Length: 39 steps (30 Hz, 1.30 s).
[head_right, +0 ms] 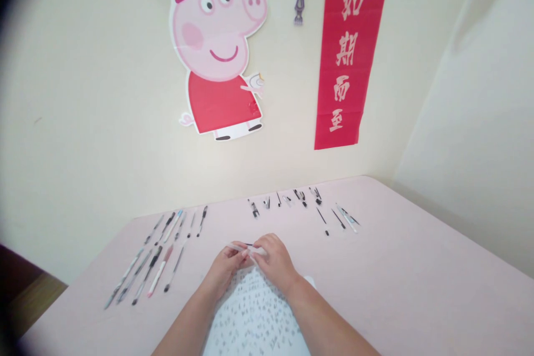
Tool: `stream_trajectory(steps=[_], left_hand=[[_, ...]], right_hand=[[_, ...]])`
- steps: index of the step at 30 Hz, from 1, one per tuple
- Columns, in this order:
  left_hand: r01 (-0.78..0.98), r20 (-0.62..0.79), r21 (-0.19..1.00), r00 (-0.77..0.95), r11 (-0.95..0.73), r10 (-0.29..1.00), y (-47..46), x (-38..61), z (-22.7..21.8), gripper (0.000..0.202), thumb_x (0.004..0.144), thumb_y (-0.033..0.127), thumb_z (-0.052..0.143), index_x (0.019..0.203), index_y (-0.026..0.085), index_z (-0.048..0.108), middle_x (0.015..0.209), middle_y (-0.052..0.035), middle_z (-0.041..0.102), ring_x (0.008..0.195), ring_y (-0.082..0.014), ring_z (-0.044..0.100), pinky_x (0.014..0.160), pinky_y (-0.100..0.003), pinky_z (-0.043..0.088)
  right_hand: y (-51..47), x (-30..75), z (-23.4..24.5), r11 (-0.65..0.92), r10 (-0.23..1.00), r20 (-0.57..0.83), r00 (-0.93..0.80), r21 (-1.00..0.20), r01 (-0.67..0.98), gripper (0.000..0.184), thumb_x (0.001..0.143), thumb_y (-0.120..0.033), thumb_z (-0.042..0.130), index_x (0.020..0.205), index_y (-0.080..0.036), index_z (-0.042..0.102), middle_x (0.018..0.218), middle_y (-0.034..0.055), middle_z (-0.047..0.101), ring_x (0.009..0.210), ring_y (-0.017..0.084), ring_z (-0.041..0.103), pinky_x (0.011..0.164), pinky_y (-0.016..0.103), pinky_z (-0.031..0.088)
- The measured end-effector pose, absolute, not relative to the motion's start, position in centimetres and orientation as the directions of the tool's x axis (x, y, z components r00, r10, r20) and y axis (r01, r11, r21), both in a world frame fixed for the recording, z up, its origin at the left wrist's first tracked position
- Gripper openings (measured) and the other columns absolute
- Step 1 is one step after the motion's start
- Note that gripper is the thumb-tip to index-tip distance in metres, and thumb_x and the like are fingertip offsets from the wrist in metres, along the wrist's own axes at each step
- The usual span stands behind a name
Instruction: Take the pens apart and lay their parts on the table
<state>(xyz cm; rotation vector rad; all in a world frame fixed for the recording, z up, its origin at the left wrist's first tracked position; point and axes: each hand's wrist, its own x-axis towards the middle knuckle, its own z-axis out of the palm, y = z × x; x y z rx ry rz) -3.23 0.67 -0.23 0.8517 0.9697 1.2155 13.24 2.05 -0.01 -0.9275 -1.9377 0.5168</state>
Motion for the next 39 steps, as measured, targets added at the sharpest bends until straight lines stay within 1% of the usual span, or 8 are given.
stream_trajectory(steps=[8, 12, 17, 20, 22, 28, 32, 39], left_hand=[[-0.304, -0.08, 0.946, 0.104, 0.108, 0.991, 0.4, -2.9, -0.1, 0.021, 0.064, 0.026, 0.074, 0.071, 0.014, 0.058, 0.074, -0.0041, 0.065, 0.074, -0.0144, 0.061, 0.073, -0.028, 0.048], [-0.18, -0.063, 0.981, 0.032, 0.068, 0.997, 0.7, -2.7, -0.7, 0.022, 0.066, 0.031, 0.071, 0.073, 0.015, 0.057, 0.07, -0.0016, 0.062, 0.066, -0.0115, 0.058, 0.066, -0.024, 0.046], [0.195, 0.04, 0.98, -0.007, -0.038, 0.999, 0.3, -2.9, -0.8, 0.017, 0.072, 0.032, 0.058, 0.068, 0.017, 0.055, 0.062, 0.0005, 0.057, 0.062, -0.0131, 0.054, 0.063, -0.026, 0.043], [0.532, 0.14, 0.835, 0.044, -0.142, 0.989, -1.5, -3.0, 0.0, 0.013, 0.073, 0.026, 0.051, 0.064, 0.018, 0.055, 0.064, -0.0006, 0.057, 0.065, -0.0152, 0.052, 0.065, -0.028, 0.04], [0.619, 0.141, 0.768, 0.09, -0.166, 0.986, -3.2, -2.8, 0.5, 0.012, 0.074, 0.023, 0.048, 0.069, 0.018, 0.057, 0.071, -0.0019, 0.059, 0.071, -0.0165, 0.054, 0.069, -0.029, 0.04], [0.652, 0.115, 0.74, 0.123, -0.168, 0.986, -6.4, -2.1, 0.3, 0.014, 0.075, 0.022, 0.047, 0.074, 0.018, 0.061, 0.08, -0.0055, 0.062, 0.08, -0.0197, 0.055, 0.076, -0.033, 0.04], [0.615, 0.115, 0.773, 0.104, -0.155, 0.988, -6.7, -2.1, -0.6, 0.014, 0.074, 0.02, 0.048, 0.077, 0.017, 0.061, 0.081, -0.0061, 0.063, 0.081, -0.02, 0.055, 0.077, -0.034, 0.041], [0.589, 0.159, 0.787, 0.088, -0.18, 0.983, -7.0, -2.0, -1.1, 0.019, 0.076, 0.021, 0.047, 0.088, 0.016, 0.06, 0.088, -0.008, 0.062, 0.085, -0.0207, 0.056, 0.081, -0.037, 0.042]], right_hand=[[2.0, 13.1, 0.1, 0.643, 0.765, 0.517, -0.383, -0.645, 0.412, 0.013, 0.079, -0.02, 0.056, 0.088, -0.022, 0.064, 0.08, 0.0032, 0.063, 0.081, 0.017, 0.054, 0.075, 0.031, 0.042], [2.5, 13.5, -0.4, 0.606, 0.795, 0.52, -0.312, -0.661, 0.443, 0.012, 0.079, -0.017, 0.054, 0.085, -0.02, 0.064, 0.08, 0.0038, 0.063, 0.082, 0.018, 0.054, 0.076, 0.031, 0.042], [2.9, 14.0, -1.0, 0.508, 0.855, 0.474, -0.21, -0.686, 0.521, 0.012, 0.078, -0.015, 0.054, 0.084, -0.018, 0.064, 0.082, 0.0047, 0.064, 0.083, 0.018, 0.054, 0.078, 0.031, 0.041], [2.7, 14.0, -0.7, 0.461, 0.884, 0.402, -0.237, -0.674, 0.577, 0.013, 0.078, -0.014, 0.053, 0.082, -0.018, 0.065, 0.082, 0.0045, 0.064, 0.083, 0.018, 0.055, 0.078, 0.031, 0.041], [2.4, 14.0, -0.2, 0.449, 0.893, 0.351, -0.281, -0.649, 0.614, 0.014, 0.076, -0.013, 0.053, 0.081, -0.019, 0.066, 0.082, 0.0045, 0.065, 0.083, 0.018, 0.055, 0.079, 0.03, 0.04], [1.4, 14.7, 0.4, 0.466, 0.881, 0.227, -0.414, -0.558, 0.687, 0.017, 0.074, -0.012, 0.052, 0.074, -0.019, 0.067, 0.077, 0.0032, 0.066, 0.082, 0.017, 0.054, 0.077, 0.028, 0.038], [1.1, 15.3, 0.0, 0.452, 0.89, 0.206, -0.406, -0.507, 0.734, 0.018, 0.074, -0.012, 0.049, 0.074, -0.018, 0.066, 0.079, 0.0044, 0.064, 0.083, 0.018, 0.053, 0.077, 0.028, 0.038], [1.3, 15.2, 0.5, 0.469, 0.883, 0.278, -0.378, -0.496, 0.73, 0.024, 0.072, -0.016, 0.054, 0.094, -0.017, 0.061, 0.098, 0.0084, 0.06, 0.097, 0.021, 0.05, 0.087, 0.032, 0.039]])
